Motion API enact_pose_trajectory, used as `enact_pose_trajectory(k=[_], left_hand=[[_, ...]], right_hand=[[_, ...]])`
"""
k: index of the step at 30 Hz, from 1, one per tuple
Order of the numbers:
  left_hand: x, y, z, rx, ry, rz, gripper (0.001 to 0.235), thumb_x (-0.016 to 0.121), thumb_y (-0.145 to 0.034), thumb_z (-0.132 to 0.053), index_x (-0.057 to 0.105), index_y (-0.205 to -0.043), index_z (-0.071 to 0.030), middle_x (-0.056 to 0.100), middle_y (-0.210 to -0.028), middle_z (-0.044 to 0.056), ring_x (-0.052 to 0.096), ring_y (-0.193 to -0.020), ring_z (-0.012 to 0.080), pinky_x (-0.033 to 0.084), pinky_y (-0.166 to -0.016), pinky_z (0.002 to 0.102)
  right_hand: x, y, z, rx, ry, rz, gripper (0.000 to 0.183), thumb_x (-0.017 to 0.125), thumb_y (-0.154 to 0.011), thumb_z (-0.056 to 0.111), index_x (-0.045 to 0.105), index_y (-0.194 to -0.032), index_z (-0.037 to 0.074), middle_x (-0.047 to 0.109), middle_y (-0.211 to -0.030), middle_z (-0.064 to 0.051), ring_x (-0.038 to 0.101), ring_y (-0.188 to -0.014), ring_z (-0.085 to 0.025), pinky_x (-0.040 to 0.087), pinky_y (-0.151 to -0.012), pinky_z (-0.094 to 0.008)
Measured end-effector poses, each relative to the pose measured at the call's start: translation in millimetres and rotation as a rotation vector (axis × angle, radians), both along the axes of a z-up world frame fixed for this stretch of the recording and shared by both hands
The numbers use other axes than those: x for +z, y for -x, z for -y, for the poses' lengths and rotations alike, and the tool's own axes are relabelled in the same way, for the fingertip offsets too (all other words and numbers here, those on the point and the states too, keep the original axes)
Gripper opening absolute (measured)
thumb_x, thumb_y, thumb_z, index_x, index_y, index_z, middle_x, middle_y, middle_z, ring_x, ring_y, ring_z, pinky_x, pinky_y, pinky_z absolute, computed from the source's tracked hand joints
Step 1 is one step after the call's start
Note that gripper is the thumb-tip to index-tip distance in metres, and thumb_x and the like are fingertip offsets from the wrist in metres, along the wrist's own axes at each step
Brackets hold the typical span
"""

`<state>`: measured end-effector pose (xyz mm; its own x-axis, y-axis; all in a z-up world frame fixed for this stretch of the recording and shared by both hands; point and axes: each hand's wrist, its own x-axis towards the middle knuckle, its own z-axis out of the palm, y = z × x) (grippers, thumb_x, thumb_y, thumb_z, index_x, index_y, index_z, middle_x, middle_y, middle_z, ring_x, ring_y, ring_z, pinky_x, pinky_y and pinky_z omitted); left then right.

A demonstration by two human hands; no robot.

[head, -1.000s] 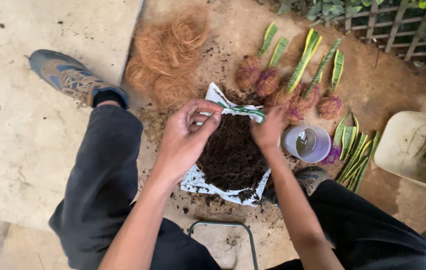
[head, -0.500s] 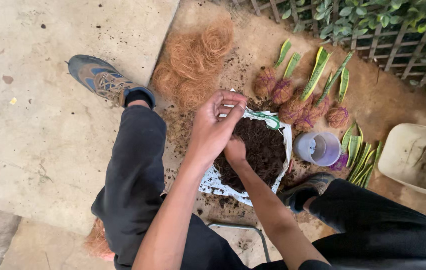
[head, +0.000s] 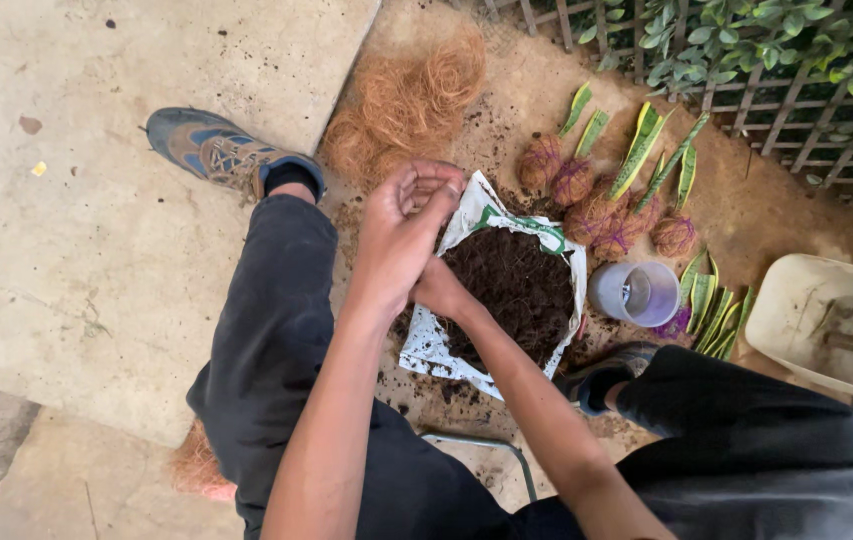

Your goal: The person wraps a plant cutting in a fibrous material and secures it with a purple string. They then pick up a handful of soil and press a plant cutting into it, shaping the soil around the base.

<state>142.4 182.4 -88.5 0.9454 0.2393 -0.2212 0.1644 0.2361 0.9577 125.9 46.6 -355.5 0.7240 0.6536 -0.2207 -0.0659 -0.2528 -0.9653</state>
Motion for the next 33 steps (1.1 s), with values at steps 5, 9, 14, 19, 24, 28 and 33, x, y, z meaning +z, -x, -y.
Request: enact_pose_trajectory(k=[5,9,14,19,24,28,33], left_hand=[[-18,-1,0,-0.007,-0.033,-0.044,0.019,0.067,-0.091,-0.009,0.070,-0.108,-0.001,0.073,-0.101,0.008,0.067,-0.094,0.0157,0.056,-0.090,0.033],[-27,2,2,-0.082,-0.153,-0.142,0.020,0.067,-0.090,-0.010,0.071,-0.108,-0.003,0.073,-0.100,0.008,0.067,-0.092,0.0157,0.055,-0.089,0.032],[-22,-1,1,-0.146,-0.153,-0.180,0.020,0.067,-0.090,-0.013,0.071,-0.108,-0.004,0.073,-0.101,0.007,0.068,-0.093,0.0158,0.056,-0.088,0.033],[-15,-4,1,-0.134,-0.140,-0.156,0.020,0.068,-0.091,-0.013,0.072,-0.108,-0.004,0.074,-0.101,0.008,0.068,-0.094,0.0162,0.057,-0.089,0.034],[-15,1,6,-0.140,-0.144,-0.108,0.019,0.068,-0.092,-0.013,0.071,-0.108,-0.003,0.074,-0.102,0.009,0.067,-0.095,0.0161,0.056,-0.089,0.034],[-17,-1,9,-0.146,-0.129,-0.088,0.018,0.069,-0.093,-0.012,0.071,-0.108,-0.003,0.074,-0.103,0.009,0.067,-0.094,0.0162,0.056,-0.089,0.033],[-19,-2,10,-0.139,-0.155,-0.102,0.018,0.069,-0.092,-0.012,0.070,-0.108,-0.005,0.074,-0.103,0.005,0.069,-0.096,0.0133,0.057,-0.091,0.030]], right_hand=[[-27,-20,29,-0.293,0.489,0.254,0.068,0.080,-0.080,0.016,0.055,-0.141,0.003,0.047,-0.152,-0.024,0.048,-0.138,-0.038,0.041,-0.114,-0.044],[-65,-30,59,-0.229,0.929,0.232,0.095,0.079,-0.081,0.036,0.032,-0.160,0.012,0.024,-0.166,-0.025,0.023,-0.149,-0.047,0.019,-0.114,-0.056],[-116,-23,62,0.012,0.979,0.421,0.063,0.068,-0.090,0.031,0.050,-0.146,0.009,0.041,-0.155,-0.020,0.034,-0.143,-0.046,0.022,-0.119,-0.057],[-137,9,67,0.060,0.973,0.706,0.024,0.062,-0.094,0.010,0.074,-0.115,0.008,0.071,-0.126,-0.010,0.062,-0.130,-0.033,0.048,-0.113,-0.045],[-108,17,83,-0.539,0.628,0.459,0.012,0.073,-0.087,0.001,0.079,-0.097,-0.001,0.076,-0.099,-0.019,0.074,-0.090,-0.035,0.060,-0.081,-0.042],[-50,20,77,-0.781,0.404,0.000,0.022,0.062,-0.087,-0.014,0.076,-0.100,-0.004,0.079,-0.094,-0.016,0.075,-0.080,-0.021,0.061,-0.073,-0.031],[23,45,15,-0.533,0.256,-0.104,0.022,0.062,-0.086,-0.013,0.076,-0.102,-0.005,0.079,-0.094,-0.017,0.076,-0.082,-0.020,0.062,-0.074,-0.030]])
